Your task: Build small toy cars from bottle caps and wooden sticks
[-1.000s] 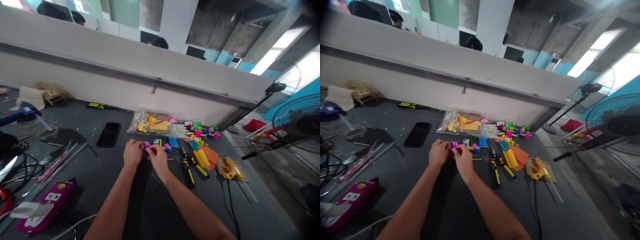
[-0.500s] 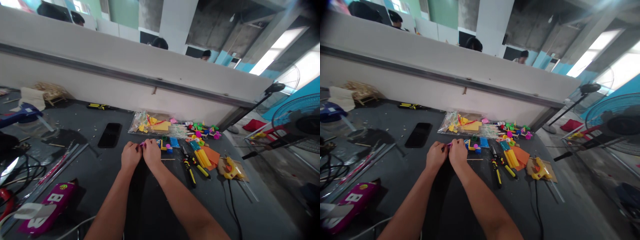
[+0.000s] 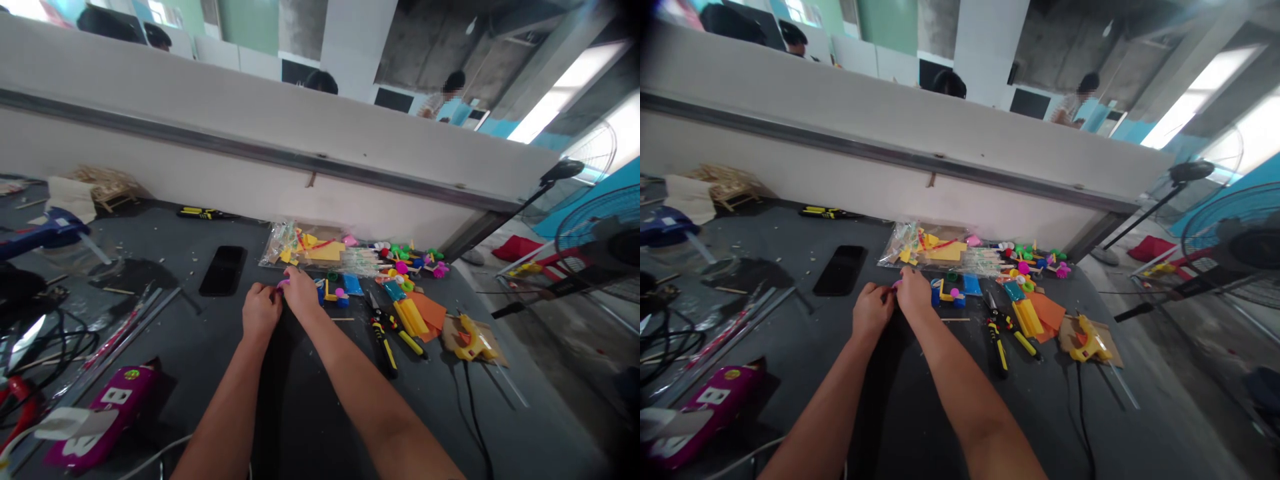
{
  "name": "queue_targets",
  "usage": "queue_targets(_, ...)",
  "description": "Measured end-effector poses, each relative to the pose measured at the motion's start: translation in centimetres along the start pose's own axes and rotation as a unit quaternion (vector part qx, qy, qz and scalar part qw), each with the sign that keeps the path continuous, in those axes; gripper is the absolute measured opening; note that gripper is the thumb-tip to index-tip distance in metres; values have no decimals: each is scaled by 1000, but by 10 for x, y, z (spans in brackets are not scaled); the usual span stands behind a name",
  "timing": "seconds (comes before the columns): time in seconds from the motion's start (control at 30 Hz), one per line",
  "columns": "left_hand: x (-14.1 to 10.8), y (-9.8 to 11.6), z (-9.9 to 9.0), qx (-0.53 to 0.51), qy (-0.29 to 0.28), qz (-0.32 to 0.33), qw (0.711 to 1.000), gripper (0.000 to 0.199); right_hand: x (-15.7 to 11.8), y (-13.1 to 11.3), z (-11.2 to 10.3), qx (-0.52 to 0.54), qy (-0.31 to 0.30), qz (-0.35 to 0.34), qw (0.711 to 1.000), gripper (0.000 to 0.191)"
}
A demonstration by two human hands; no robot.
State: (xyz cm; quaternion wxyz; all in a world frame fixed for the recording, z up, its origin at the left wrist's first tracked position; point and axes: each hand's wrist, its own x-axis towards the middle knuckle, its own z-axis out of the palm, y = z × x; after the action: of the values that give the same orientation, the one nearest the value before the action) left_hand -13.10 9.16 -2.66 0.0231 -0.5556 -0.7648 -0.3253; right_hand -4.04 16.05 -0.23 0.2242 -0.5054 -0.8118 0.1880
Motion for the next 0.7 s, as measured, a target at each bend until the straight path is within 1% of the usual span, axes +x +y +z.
queue_targets(0.07,1,-3,3,-10,18,-23,1000,28,1,1,3,17,3,-3,1000,25)
queue_targets(0.2,5,-6,10,-38,47,-90,994,30,3,1,6,53,0,-24,998,29)
queue_targets(0.27,6,-7,10,-42,53,-104,992,31,0,-1,3,64,2,-34,997,34)
queue_targets(0.37,6,-4,2,-59,63,-108,990,40,-16,-4,-5,85,27,-45,995,40)
queue_targets(0.4,6,-3,-2,-77,76,-110,988,42,-24,-4,-9,98,39,-49,993,40)
queue_targets(0.47,5,4,-10,-132,121,-114,977,41,-43,-2,-16,131,60,-55,988,39)
queue_targets(0.53,3,15,-17,-216,165,-119,955,37,-62,4,-24,162,71,-55,983,38)
queue_targets(0.57,2,23,-19,-269,174,-125,939,35,-70,7,-28,178,73,-49,980,36)
queue_targets(0.6,0,31,-21,-331,168,-136,918,33,-77,11,-34,194,75,-44,977,35)
queue_targets(0.63,-1,40,-23,-399,142,-150,893,32,-82,14,-40,208,82,-39,974,33)
queue_targets(0.67,-2,50,-24,-472,97,-163,861,32,-86,18,-47,221,90,-36,970,32)
queue_targets(0.7,-4,60,-26,-543,37,-177,820,33,-88,21,-55,231,101,-35,967,31)
